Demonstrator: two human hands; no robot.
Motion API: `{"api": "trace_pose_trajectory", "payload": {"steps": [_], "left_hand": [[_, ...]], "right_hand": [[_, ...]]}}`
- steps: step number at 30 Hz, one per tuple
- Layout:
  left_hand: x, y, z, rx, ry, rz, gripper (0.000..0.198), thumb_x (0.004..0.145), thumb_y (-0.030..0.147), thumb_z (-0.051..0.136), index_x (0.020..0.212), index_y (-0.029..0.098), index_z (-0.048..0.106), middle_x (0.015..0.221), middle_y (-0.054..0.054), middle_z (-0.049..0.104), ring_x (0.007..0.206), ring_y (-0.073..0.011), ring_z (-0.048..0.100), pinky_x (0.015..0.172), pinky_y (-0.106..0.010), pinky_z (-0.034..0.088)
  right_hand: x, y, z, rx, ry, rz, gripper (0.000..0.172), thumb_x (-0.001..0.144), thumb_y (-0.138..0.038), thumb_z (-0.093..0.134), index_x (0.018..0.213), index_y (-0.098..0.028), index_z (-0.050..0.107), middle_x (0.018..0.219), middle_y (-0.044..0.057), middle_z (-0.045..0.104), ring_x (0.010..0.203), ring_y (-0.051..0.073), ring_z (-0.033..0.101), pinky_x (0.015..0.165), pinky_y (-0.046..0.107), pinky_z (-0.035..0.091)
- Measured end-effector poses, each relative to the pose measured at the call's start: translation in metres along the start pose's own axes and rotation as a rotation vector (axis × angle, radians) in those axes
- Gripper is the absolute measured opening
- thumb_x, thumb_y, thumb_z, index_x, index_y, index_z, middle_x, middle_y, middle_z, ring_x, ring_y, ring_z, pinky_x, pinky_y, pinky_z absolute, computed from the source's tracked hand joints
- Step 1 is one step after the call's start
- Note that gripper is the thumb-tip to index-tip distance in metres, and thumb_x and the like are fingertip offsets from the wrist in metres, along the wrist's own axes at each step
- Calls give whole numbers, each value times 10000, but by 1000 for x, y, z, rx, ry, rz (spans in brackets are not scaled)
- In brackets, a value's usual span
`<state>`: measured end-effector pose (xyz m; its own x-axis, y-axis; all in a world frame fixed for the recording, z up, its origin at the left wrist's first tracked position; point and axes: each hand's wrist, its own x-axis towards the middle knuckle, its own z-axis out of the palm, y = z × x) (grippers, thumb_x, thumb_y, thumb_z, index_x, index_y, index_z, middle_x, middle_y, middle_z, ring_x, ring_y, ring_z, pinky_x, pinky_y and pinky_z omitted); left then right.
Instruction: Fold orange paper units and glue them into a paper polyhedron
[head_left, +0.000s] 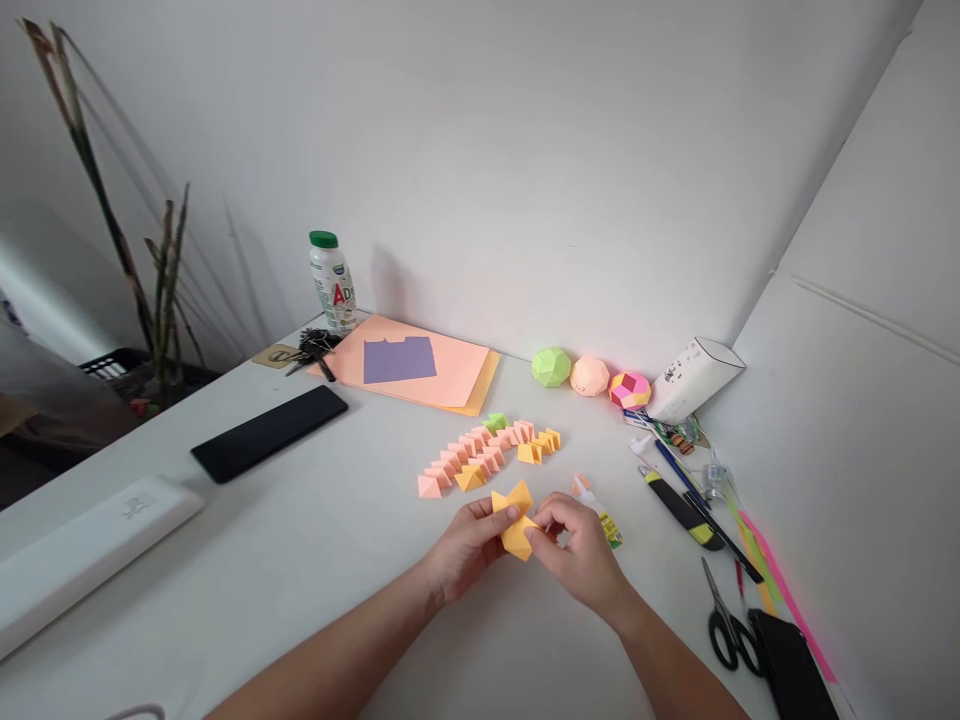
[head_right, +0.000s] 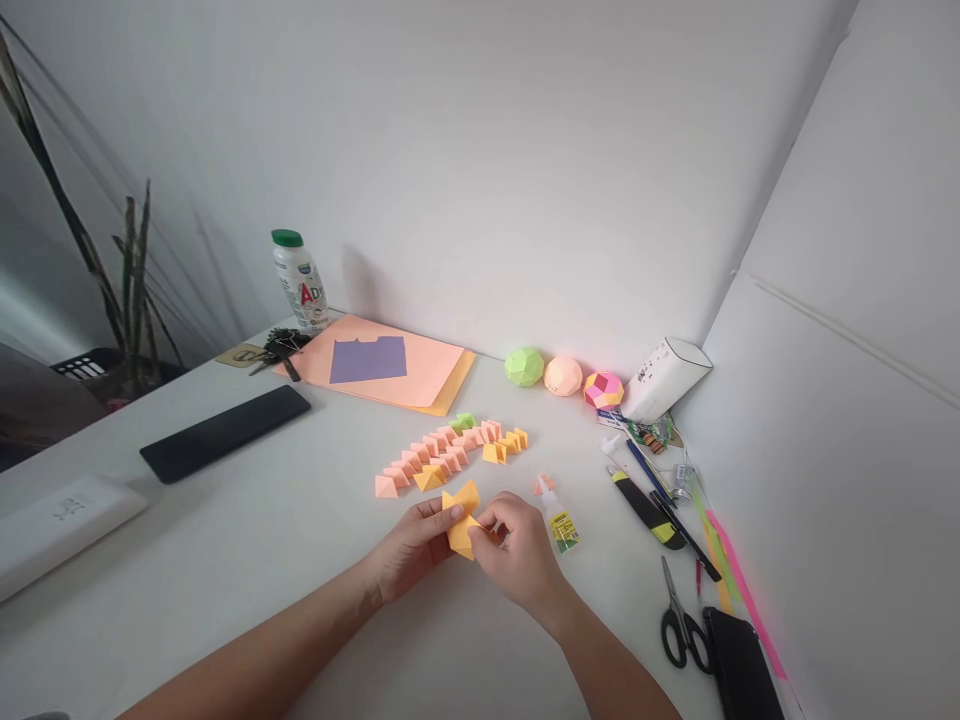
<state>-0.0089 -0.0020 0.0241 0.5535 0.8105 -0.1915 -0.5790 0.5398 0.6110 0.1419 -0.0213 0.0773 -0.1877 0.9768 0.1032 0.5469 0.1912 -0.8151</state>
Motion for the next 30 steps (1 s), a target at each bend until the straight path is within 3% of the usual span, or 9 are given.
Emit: {"api": "trace_pose_trajectory", "payload": {"steps": [4, 7, 9, 12, 16, 19, 22, 26, 30], "left_hand": [[-1, 3, 1, 73, -23, -37, 181, 675, 227, 735, 823, 132, 695, 796, -57, 649, 760, -163, 569, 740, -292, 435], [-1, 4, 0, 109, 23, -37, 184, 659, 234, 743, 807, 134, 698, 794, -60, 652, 754, -166, 566, 726, -284, 432], [0, 4, -1, 131, 72, -39, 182, 645, 240, 748, 790, 141, 697, 790, -58, 656, 744, -168, 568, 719, -284, 430], [0, 4, -2, 181, 116, -56, 190, 632, 246, 751, 787, 148, 699, 798, -56, 669, 751, -175, 577, 728, -289, 427], [-1, 3, -3, 210, 117, -80, 201, 636, 255, 745, 803, 154, 698, 827, -58, 679, 768, -182, 585, 723, -291, 426], [-1, 4, -2, 219, 123, -98, 200, 639, 261, 743, 803, 158, 697, 826, -54, 680, 768, -184, 588, 713, -291, 426], [-1, 5, -2, 224, 113, -103, 207, 640, 266, 740, 810, 156, 697, 835, -59, 681, 775, -190, 589, 715, -295, 426], [-3, 5, 0, 209, 66, -106, 196, 641, 260, 732, 801, 152, 697, 821, -57, 673, 774, -192, 584, 714, -293, 422], [-3, 4, 0, 165, 38, -74, 190, 654, 247, 713, 818, 154, 689, 819, -56, 664, 774, -189, 577, 720, -289, 421]], "right_hand": [[4, 3, -10, 73, -108, 130, 155, 786, -252, 534, 648, -183, 517, 684, -17, 525, 610, 120, 488, 550, 227, 393], [8, 8, -23, 19, -191, 128, 166, 826, -304, 504, 727, -192, 574, 778, -1, 575, 674, 135, 531, 597, 238, 412], [11, 13, -35, -140, -123, 109, 164, 842, -329, 482, 828, -208, 591, 858, 22, 600, 776, 170, 557, 641, 258, 417], [15, 25, -53, -631, 28, 196, 140, 799, -319, 529, 856, -201, 578, 931, 75, 605, 942, 242, 537, 680, 290, 387], [19, 41, -64, -907, -185, 450, 262, 676, -279, 626, 909, -190, 543, 902, 81, 623, 831, 250, 584, 563, 271, 327], [21, 49, -63, -924, -290, 455, 307, 664, -170, 591, 961, -196, 517, 827, 54, 635, 753, 231, 600, 518, 252, 277], [22, 51, -63, -882, -293, 417, 332, 674, -113, 553, 991, -198, 507, 812, 45, 627, 751, 217, 591, 522, 240, 262], [20, 45, -68, -626, -317, 369, 372, 686, -119, 551, 1041, -218, 500, 857, 25, 602, 707, 168, 558, 533, 220, 291], [15, 38, -70, -342, -382, 320, 278, 719, -174, 543, 989, -235, 520, 873, 4, 578, 662, 134, 529, 509, 202, 330]]}}
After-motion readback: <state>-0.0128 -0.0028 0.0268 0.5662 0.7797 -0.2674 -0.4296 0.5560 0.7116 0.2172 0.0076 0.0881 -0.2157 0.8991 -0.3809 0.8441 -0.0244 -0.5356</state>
